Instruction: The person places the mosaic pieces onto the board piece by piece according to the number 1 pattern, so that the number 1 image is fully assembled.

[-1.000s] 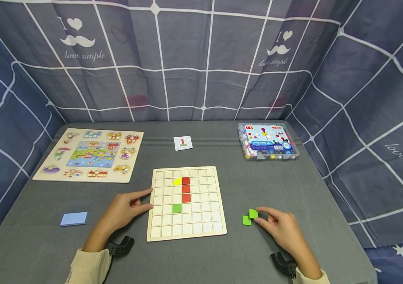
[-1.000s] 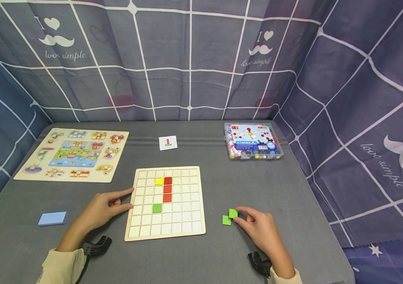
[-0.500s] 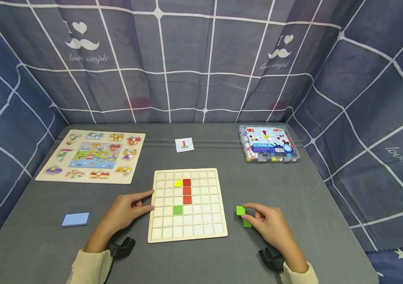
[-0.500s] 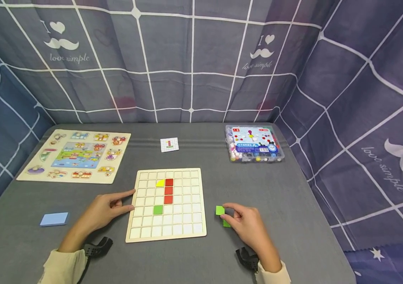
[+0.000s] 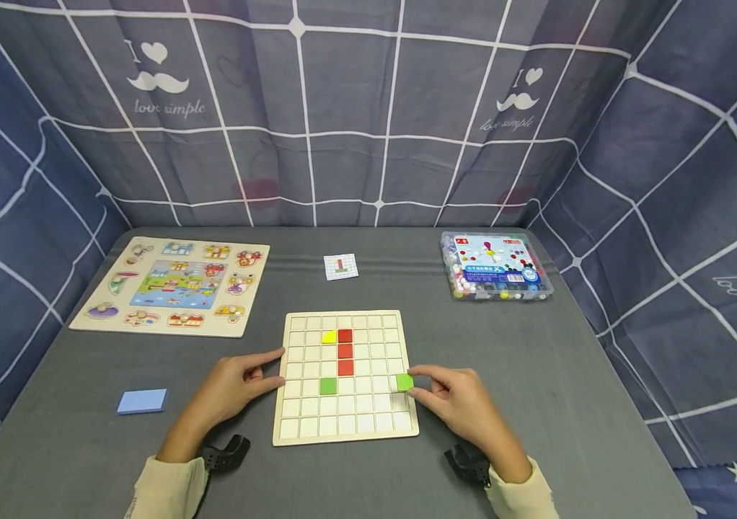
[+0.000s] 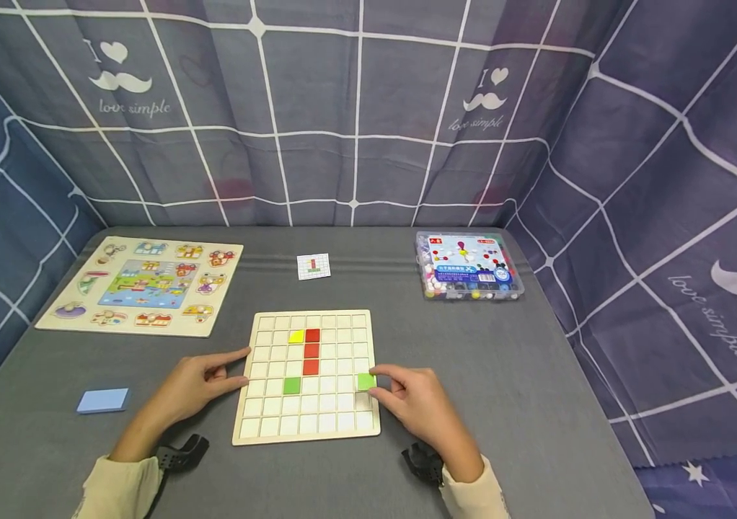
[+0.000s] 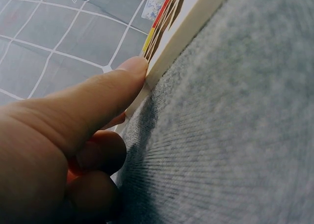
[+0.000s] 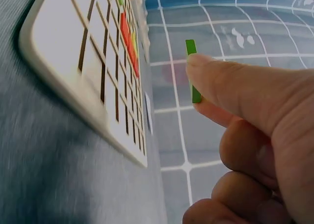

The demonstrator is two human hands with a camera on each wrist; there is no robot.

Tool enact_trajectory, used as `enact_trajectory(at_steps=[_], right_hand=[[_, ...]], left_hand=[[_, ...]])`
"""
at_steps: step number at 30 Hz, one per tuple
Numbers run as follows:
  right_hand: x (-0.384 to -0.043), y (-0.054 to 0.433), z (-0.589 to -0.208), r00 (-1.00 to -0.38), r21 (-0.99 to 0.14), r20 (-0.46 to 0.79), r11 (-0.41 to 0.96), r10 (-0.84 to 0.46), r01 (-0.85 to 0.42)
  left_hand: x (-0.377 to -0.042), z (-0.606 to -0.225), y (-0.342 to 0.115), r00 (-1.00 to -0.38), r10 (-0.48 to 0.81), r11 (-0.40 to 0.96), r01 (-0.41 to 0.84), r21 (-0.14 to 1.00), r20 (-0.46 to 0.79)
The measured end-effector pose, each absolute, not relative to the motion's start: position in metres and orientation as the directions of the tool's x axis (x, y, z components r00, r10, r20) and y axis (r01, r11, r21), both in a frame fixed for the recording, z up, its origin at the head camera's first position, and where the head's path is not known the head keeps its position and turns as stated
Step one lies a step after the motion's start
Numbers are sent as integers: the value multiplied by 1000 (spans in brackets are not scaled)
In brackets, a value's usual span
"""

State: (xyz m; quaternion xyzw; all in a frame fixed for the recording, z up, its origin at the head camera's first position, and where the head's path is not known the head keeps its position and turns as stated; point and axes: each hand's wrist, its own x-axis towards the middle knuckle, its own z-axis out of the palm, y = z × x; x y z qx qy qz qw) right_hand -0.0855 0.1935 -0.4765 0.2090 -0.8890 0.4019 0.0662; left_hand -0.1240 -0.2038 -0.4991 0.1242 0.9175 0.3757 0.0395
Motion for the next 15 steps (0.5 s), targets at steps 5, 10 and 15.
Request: enact_trajectory(at_steps=[5,10,15], right_hand=[[-89,180,-476,-883,-679,312,568,-351,-465],[-91,167,-474,-860,-685,333,527,-388,-503],[-92,155,-472,-842,-676,329,516,-428,-526]], left_hand=[[-124,-499,-203,-967,254,688,192,700,15],[-124,-499,-204,-967,255,688,186,701,7],[-124,-501,-204,-965,259,681,204,703,30]])
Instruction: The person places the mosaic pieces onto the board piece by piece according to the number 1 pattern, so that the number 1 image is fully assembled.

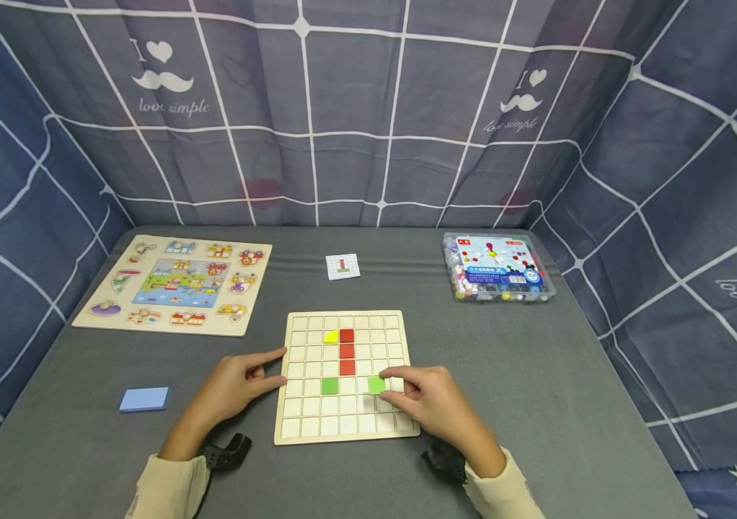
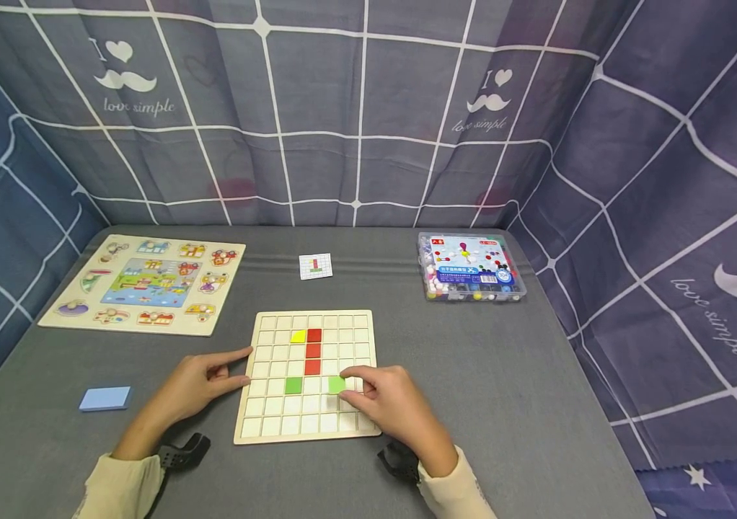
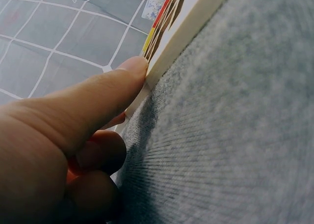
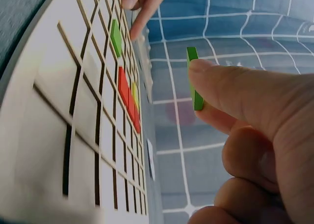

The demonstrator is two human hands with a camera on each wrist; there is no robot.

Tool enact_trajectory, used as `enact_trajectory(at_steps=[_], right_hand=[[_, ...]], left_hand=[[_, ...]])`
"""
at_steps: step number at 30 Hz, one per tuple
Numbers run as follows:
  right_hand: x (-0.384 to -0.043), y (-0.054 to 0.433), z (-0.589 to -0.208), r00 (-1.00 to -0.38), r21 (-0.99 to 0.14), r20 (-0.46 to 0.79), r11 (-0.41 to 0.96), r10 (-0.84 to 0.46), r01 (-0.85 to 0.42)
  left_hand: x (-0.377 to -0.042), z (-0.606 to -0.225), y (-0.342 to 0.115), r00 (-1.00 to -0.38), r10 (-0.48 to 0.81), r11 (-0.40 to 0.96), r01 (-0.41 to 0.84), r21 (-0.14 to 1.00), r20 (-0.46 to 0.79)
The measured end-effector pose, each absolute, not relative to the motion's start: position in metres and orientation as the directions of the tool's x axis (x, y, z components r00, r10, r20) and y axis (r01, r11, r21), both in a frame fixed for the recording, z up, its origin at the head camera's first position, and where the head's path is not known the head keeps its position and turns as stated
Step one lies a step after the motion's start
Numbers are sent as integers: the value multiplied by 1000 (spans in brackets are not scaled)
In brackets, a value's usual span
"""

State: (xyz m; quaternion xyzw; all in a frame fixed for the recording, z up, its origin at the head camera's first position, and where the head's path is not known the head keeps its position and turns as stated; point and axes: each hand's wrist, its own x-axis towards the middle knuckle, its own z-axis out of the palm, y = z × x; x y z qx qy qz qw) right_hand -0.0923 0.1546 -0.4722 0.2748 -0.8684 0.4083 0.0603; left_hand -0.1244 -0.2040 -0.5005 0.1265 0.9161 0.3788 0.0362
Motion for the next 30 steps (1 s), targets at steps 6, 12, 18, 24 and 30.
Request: enact_trajectory(at_steps=[6,12,18,24,30], right_hand=[[-95,143,-472,-829,-645,342,530,-443,-550],[-98,133,-472,-826,-641,370,526,-426,-558],[-102,120,-483,-838,-690,318,498,-442,-525],[-103,114,-495,-852,-700,276,514,-445,-495],[-105,112,-499,-855,-677,274,544,-441,-497]], left_hand=[[-124,-502,-204,-965,261,677,209,706,35],[-125,-502,-204,-963,268,676,217,704,39],[-125,-500,-205,-962,269,682,222,697,43],[-124,-500,-204,-963,266,688,218,692,39],[-124,-499,-204,-963,268,696,221,683,38]])
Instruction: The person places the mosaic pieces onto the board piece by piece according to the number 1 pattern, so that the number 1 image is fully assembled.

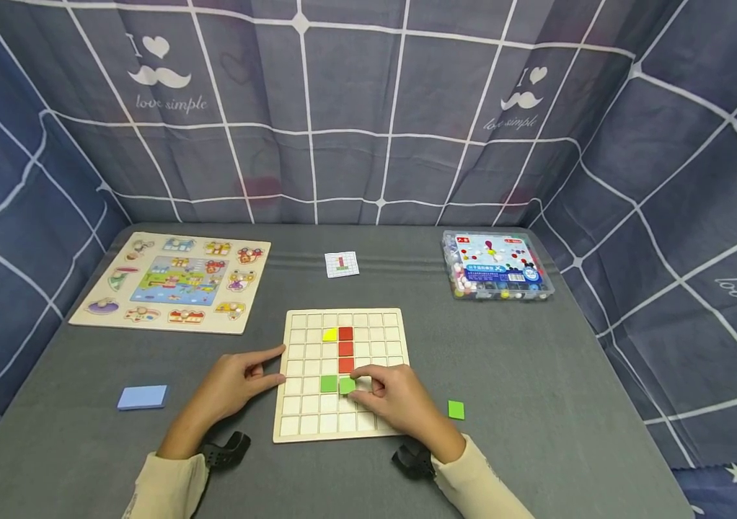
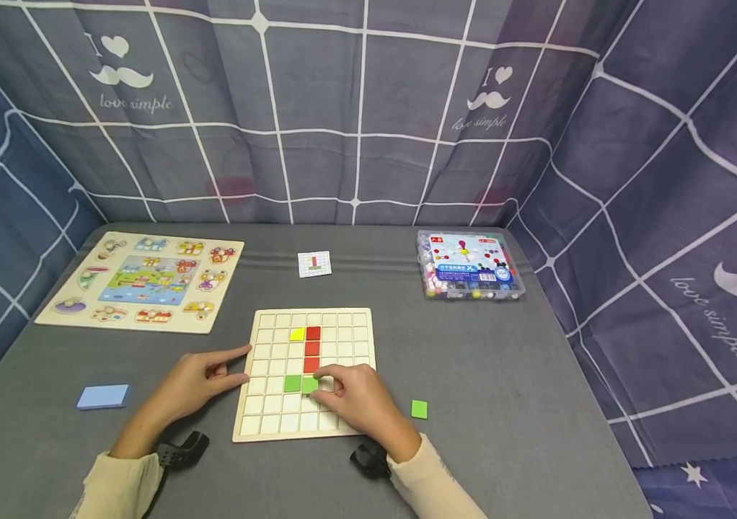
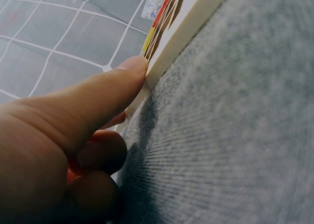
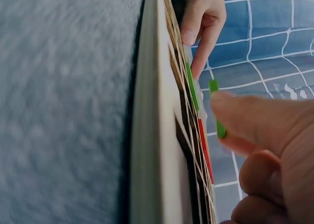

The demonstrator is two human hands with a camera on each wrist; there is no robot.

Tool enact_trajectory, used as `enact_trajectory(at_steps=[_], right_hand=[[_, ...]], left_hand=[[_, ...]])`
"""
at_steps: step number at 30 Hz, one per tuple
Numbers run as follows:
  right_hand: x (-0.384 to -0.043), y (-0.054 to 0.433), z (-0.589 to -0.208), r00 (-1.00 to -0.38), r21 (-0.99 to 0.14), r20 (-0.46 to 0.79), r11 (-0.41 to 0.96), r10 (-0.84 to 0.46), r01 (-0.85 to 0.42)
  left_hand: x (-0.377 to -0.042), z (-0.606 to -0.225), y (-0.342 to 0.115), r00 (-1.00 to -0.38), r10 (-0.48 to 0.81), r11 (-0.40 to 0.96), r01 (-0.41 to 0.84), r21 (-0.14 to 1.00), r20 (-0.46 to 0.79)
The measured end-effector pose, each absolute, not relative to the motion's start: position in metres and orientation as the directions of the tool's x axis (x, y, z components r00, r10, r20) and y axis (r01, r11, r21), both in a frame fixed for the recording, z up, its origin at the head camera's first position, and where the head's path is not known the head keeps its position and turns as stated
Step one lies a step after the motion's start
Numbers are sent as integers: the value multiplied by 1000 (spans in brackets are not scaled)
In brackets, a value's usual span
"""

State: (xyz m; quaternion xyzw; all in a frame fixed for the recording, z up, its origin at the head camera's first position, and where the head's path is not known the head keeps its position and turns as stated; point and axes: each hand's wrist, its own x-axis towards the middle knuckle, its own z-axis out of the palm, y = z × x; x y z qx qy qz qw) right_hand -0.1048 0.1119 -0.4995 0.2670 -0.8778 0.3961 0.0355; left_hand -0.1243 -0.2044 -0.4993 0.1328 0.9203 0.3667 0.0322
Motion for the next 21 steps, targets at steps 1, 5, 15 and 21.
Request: enact_trajectory(at_steps=[1,5,15,21], right_hand=[[-105,112,-500,-860,-678,267,550,-434,-488],[-106,111,-502,-881,-681,239,576,-409,-452],[-106,107,-508,-877,-641,262,607,-402,-470],[-106,106,-508,-877,-635,268,611,-399,-473]], left_hand=[[-125,-499,-204,-962,270,697,223,681,38],[-125,-499,-204,-961,274,700,226,678,37],[-125,-499,-204,-960,275,702,235,672,49],[-124,-500,-204,-961,274,701,230,675,43]])
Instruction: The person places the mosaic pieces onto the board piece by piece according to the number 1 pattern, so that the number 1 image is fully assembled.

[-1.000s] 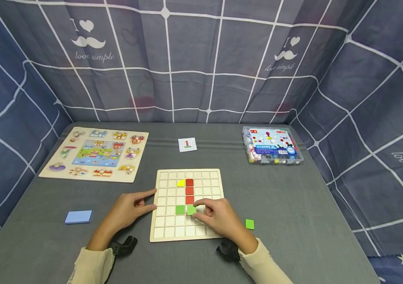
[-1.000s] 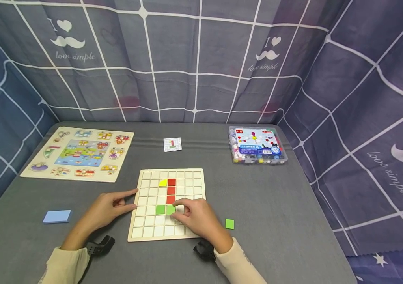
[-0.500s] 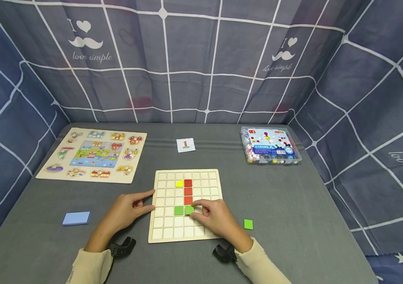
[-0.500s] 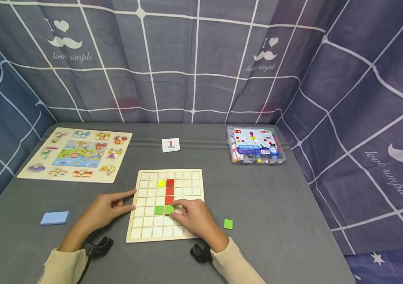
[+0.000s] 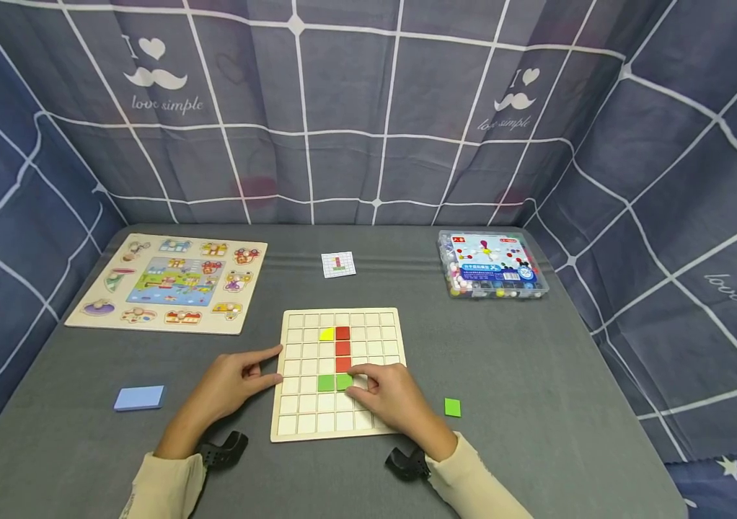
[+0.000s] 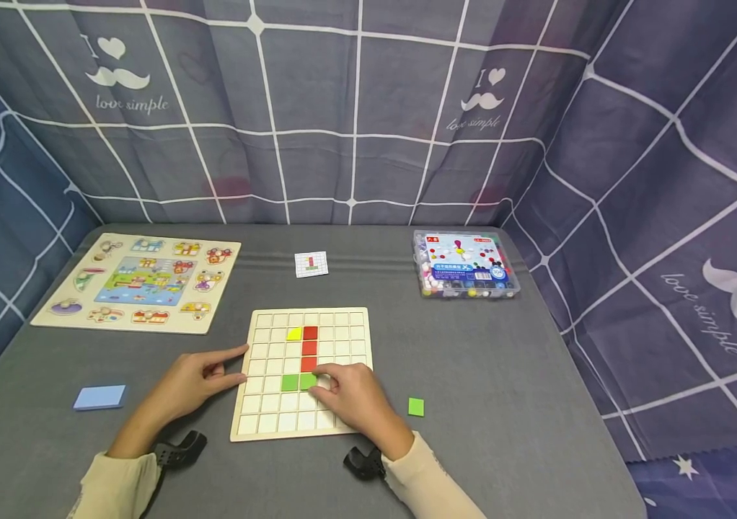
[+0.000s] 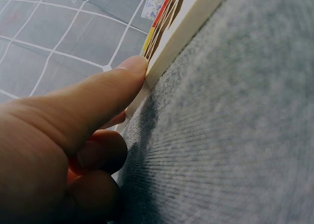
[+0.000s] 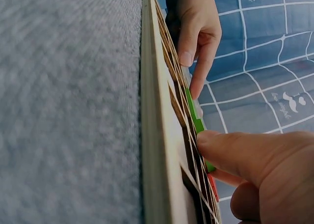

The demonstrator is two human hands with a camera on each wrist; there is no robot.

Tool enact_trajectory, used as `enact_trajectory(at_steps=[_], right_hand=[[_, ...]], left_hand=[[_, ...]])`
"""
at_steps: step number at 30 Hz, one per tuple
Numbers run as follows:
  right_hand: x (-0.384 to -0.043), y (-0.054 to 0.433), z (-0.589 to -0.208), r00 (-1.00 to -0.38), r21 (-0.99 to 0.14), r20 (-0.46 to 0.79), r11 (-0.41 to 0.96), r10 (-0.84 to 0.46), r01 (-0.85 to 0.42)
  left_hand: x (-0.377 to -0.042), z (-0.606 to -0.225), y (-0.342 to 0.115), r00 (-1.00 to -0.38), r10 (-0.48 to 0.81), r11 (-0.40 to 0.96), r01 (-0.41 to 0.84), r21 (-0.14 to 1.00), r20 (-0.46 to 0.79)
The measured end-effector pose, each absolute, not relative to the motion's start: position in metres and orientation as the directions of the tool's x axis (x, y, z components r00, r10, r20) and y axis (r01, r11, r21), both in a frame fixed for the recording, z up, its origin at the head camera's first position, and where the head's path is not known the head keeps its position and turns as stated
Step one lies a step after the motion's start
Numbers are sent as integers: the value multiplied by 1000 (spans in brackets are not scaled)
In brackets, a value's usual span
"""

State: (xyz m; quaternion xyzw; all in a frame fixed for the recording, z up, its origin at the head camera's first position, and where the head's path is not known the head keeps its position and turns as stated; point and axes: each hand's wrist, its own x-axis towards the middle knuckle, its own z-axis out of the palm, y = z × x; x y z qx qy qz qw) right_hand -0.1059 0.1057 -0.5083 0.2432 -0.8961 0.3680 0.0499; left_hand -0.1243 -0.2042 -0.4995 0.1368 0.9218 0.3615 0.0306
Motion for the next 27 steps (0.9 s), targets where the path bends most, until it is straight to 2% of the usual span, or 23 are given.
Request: enact_trajectory(at_steps=[27], right_hand=[[-105,105,-507,-904,-665,234,619,-359,-418]], left_hand=[[-124,-501,-205,-962,273,704,223,674,34]])
